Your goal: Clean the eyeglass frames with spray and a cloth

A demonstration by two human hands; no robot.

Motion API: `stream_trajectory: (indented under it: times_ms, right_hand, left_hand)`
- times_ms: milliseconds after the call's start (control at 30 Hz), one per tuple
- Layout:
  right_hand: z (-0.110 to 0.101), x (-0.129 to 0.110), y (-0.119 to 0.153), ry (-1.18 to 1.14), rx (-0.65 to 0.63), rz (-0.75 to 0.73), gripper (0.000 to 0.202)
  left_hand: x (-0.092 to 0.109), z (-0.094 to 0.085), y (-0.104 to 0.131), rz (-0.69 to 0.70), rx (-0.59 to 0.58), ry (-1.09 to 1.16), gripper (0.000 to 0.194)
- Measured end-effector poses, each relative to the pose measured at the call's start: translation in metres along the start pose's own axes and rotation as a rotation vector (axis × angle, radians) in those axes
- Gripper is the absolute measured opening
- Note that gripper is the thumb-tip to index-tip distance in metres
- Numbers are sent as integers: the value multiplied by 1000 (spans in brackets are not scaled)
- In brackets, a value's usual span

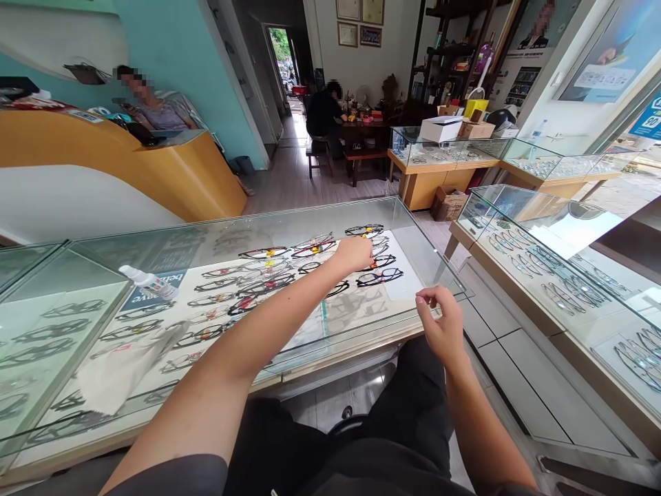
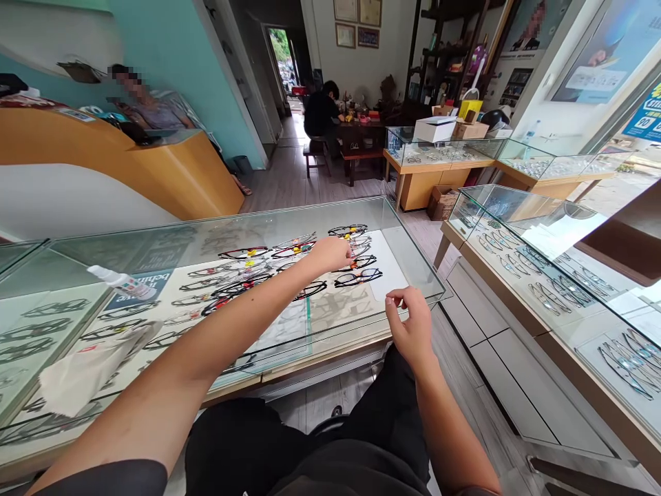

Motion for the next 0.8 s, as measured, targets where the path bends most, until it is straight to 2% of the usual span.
stream_trajectory:
  times_ms: [200,333,433,533,633,733,800]
  right_hand:
    - [-4,0,4,16,3,26,12]
    - [-6,-4,5,26,6,29,13]
    - [-7,-5,6,30,9,23,13]
    - [-7,-6,5,34,13,15,13]
    - [-1,-8,-1,29,10,6,13]
    - [15,-11,-17,-21,-1,-13,14]
    - [34,-14,-36,-111,-24,-18,14]
  left_hand:
    - [5,7,-9,34,5,40,25]
    - [9,12,-12,45,-16,79,19]
    - [9,10,-13,41,-18,130,16]
    - [4,-3,-7,40,1,203,19]
    - [-8,-26,9,49,38,301,24]
    - [-31,-48,32,42,87,407,34]
    - [-51,-60,49,36,140,510,41]
Point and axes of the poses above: each hand's wrist, its own y-axis away from the middle knuckle, its own z-axis out of the palm, x = y × z, the point moved 5 cm from there along -y, towards the middle knuckle, and after that the axes turned 10 degrees about -z, right-handed, at the moved point
